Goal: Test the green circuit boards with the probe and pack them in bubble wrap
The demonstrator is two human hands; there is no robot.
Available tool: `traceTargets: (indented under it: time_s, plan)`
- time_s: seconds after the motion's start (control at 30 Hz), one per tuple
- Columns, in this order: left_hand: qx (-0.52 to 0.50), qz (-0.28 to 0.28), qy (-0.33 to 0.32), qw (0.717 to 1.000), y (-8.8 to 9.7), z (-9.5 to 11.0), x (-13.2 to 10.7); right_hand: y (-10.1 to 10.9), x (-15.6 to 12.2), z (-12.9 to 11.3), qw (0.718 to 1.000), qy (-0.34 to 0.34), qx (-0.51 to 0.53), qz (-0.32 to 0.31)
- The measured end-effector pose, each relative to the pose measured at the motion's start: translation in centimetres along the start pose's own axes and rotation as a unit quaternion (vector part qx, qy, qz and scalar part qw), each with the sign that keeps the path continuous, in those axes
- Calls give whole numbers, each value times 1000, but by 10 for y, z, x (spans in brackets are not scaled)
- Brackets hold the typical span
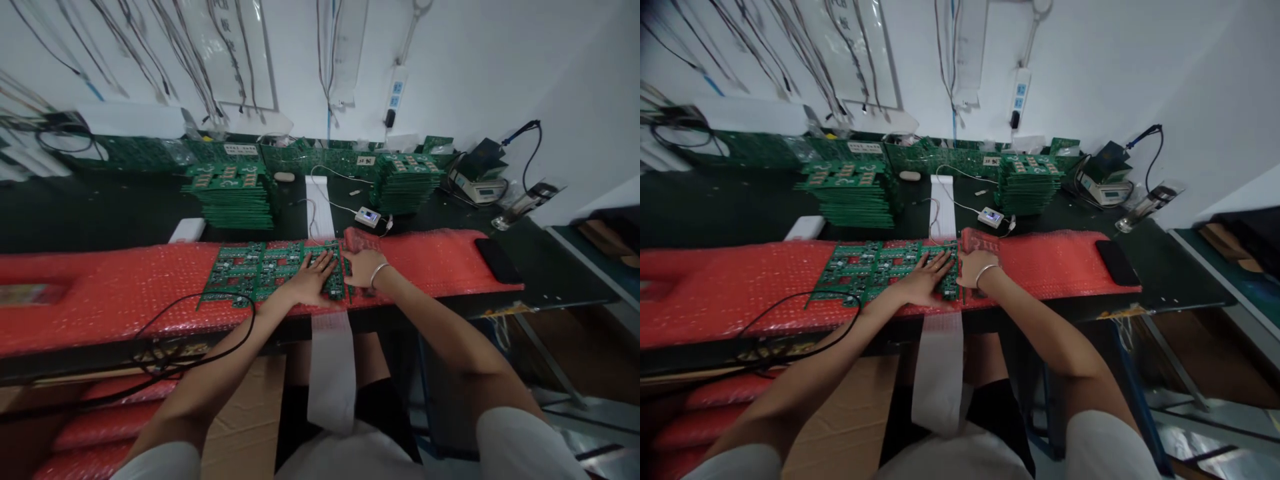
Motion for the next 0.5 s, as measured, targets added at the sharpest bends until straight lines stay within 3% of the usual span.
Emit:
traceTargets:
  time_s: [0.07, 0.2, 0.5]
  plan:
    - [-19, 36, 6, 999, 10, -9, 5, -6, 2, -11, 1000, 0, 3, 3]
    - [2, 149, 82, 985, 34, -34, 22, -14, 2, -19, 1000, -5, 21, 13]
    - [41, 97, 67, 992, 39, -58, 62, -21, -19, 15, 978, 32, 198, 54]
Point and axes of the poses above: each hand's wrist, its own x-axis towards the middle knuckle, its own y-axis out of the back of the hand, z = x × y, the point moved 6 cm from there along x, towards the middle knuckle, and after that the axes turned 8 degrees about -y, right-handed, at the moved point
